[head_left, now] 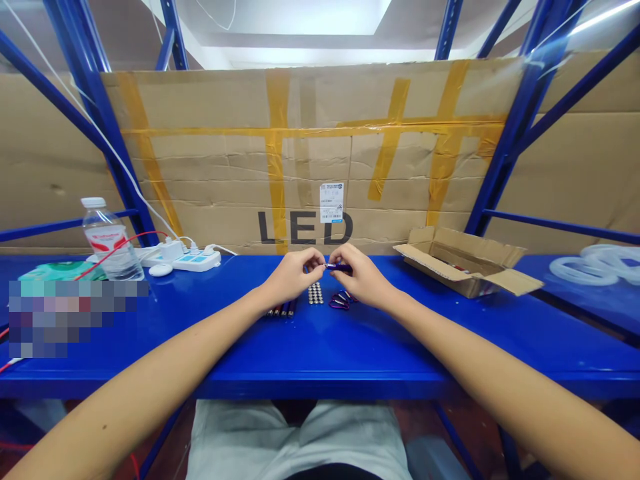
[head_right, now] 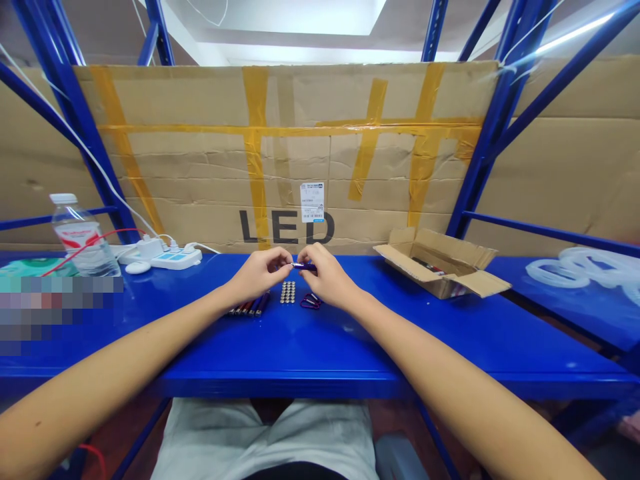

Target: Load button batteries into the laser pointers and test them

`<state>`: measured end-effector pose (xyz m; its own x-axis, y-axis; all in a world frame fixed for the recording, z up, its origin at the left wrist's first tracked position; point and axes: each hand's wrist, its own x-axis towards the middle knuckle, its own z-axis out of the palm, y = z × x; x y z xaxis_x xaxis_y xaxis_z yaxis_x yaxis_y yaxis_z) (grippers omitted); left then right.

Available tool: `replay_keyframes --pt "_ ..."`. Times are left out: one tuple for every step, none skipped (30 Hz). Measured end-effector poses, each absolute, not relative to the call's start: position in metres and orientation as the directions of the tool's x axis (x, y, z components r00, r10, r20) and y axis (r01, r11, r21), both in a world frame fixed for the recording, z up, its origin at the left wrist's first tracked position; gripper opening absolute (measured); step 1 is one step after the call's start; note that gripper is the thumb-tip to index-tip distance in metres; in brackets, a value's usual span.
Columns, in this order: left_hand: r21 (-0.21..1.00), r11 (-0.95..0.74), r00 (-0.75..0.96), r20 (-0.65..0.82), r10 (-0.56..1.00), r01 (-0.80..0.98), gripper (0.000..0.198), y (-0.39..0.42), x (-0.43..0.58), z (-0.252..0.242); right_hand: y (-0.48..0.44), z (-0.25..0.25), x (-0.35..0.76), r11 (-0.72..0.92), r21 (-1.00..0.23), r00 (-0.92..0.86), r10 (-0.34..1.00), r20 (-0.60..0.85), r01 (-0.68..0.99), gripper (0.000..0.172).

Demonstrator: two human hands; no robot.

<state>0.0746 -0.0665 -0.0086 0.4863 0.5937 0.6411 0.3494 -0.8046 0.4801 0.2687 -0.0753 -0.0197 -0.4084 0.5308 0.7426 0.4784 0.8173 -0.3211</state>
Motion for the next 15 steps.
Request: replay_keyframes --pt "0.48 -0.804 0.489 0.638 0.595 0.352 0.007 -0.0669 0.0745 -0.0083 -0.0753 -0.0199 0.2684 0.819 -0.317 -0.404 0.526 0.748 0.479 0.014" --pt "0.481 -0.802 0.49 0.636 0.597 0.354 0.007 -0.0671 0.0742 -0.008 -0.0752 -0.0199 0.2684 0.821 -0.313 -0.404 0.521 0.752 0.478 0.012" --pt "0.482 -0.801 0.492 0.633 0.598 0.355 0.007 -0.0671 0.0738 -0.0077 -0.075 -0.0199 0.2686 0.824 -0.311 -0.406 0.517 0.753 0.473 0.009" --pt "0.482 -0.8 0.495 0.629 0.599 0.356 0.007 -0.0669 0.0733 -0.0075 -0.0747 -0.0198 0.2689 0.828 -0.309 -0.411 0.514 0.753 0.468 0.007" --pt "0.48 -0.801 0.5 0.626 0.598 0.358 0.008 -0.0666 0.0728 -0.0075 -0.0745 -0.0197 0.2692 0.832 -0.307 -0.421 0.511 0.75 0.463 0.004" --pt "0.475 -0.803 0.506 0.623 0.596 0.361 0.008 -0.0662 0.0722 -0.0076 -0.0743 -0.0195 0.2696 0.835 -0.303 -0.435 0.509 0.743 0.459 0.003" --pt "0.467 -0.805 0.514 0.62 0.593 0.366 0.008 -0.0658 0.0717 -0.008 -0.0742 -0.0193 0.2699 0.839 -0.297 -0.454 0.507 0.733 0.457 0.004" --pt "0.457 -0.808 0.522 0.617 0.589 0.372 0.007 -0.0655 0.0712 -0.0084 -0.0741 -0.0191 0.2701 0.841 -0.29 -0.474 0.506 0.721 0.456 0.007" --pt "0.447 -0.811 0.529 0.615 0.585 0.378 0.007 -0.0652 0.0709 -0.0088 -0.0743 -0.0188 0.2703 0.843 -0.284 -0.492 0.506 0.708 0.457 0.01" --pt "0.437 -0.814 0.535 0.613 0.581 0.383 0.007 -0.065 0.0708 -0.0092 -0.0745 -0.0186 0.2703 0.842 -0.281 -0.504 0.508 0.698 0.46 0.012" --pt "0.428 -0.817 0.541 0.612 0.577 0.386 0.007 -0.065 0.0707 -0.0095 -0.0748 -0.0184 0.2702 0.841 -0.281 -0.509 0.512 0.692 0.463 0.014" --pt "0.421 -0.819 0.544 0.612 0.574 0.389 0.007 -0.0651 0.0707 -0.0096 -0.0751 -0.0184 0.27 0.838 -0.285 -0.506 0.516 0.691 0.465 0.012" --pt "0.415 -0.821 0.544 0.614 0.571 0.392 0.007 -0.0652 0.0708 -0.0095 -0.0754 -0.0186 0.2698 0.834 -0.295 -0.497 0.523 0.692 0.467 0.009" --pt "0.41 -0.821 0.544 0.616 0.57 0.396 0.007 -0.0654 0.0709 -0.0092 -0.0756 -0.019 0.2695 0.828 -0.309 -0.484 0.532 0.695 0.467 0.005" --pt "0.406 -0.822 0.544 0.617 0.569 0.399 0.006 -0.0657 0.0711 -0.0088 -0.0756 -0.0197 0.2693 0.823 -0.325 -0.468 0.541 0.698 0.466 0.008"
